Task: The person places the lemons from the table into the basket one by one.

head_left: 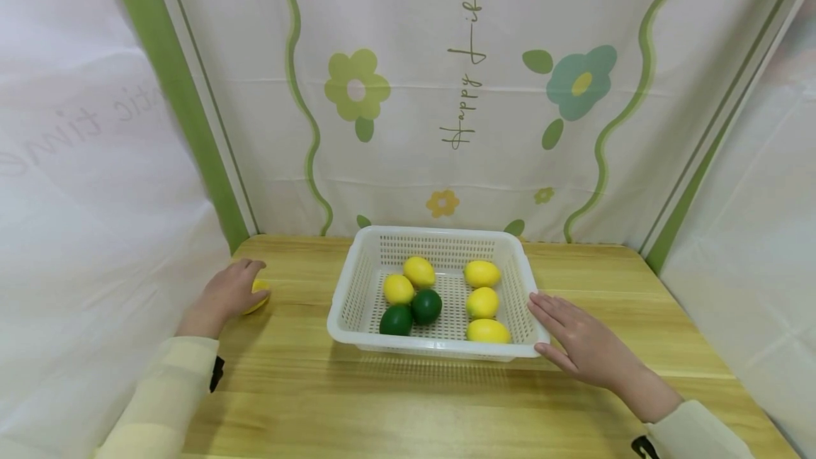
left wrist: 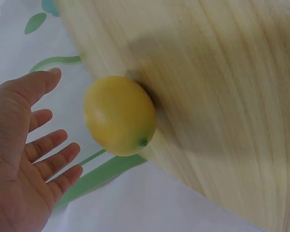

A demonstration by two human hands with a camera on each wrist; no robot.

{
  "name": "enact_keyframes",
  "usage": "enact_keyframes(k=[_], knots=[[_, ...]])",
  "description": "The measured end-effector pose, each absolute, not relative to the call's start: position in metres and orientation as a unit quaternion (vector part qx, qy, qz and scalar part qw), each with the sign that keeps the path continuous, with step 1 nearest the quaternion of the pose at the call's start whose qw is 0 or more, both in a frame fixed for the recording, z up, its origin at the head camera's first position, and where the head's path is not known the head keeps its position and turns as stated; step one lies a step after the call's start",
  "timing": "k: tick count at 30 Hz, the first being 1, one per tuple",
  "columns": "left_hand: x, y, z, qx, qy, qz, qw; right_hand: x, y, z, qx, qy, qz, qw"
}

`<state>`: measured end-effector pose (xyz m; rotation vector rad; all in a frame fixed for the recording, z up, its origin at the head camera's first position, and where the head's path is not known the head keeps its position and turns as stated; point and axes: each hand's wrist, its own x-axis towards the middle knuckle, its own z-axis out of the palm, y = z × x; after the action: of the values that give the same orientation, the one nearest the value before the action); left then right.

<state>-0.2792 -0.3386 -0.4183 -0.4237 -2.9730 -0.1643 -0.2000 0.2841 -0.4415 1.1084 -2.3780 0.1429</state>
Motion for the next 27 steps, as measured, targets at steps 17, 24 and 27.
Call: enact_keyframes(k=[17, 24, 27], knots=[[-0.278, -0.337, -0.435, -0.116, -0.99, -0.063, 0.044, -0.201, 0.284, -0.442, 0.415, -0.87, 0.054, 0.26], [-0.281, -0.34, -0.446, -0.105, -0.991, -0.066, 0.04, -0.201, 0.284, -0.442, 0.414, -0.87, 0.052, 0.262], [-0.28, -0.34, -0.449, -0.106, -0.991, -0.064, 0.041, -0.201, 0.284, -0.442, 0.415, -0.869, 0.052, 0.263]])
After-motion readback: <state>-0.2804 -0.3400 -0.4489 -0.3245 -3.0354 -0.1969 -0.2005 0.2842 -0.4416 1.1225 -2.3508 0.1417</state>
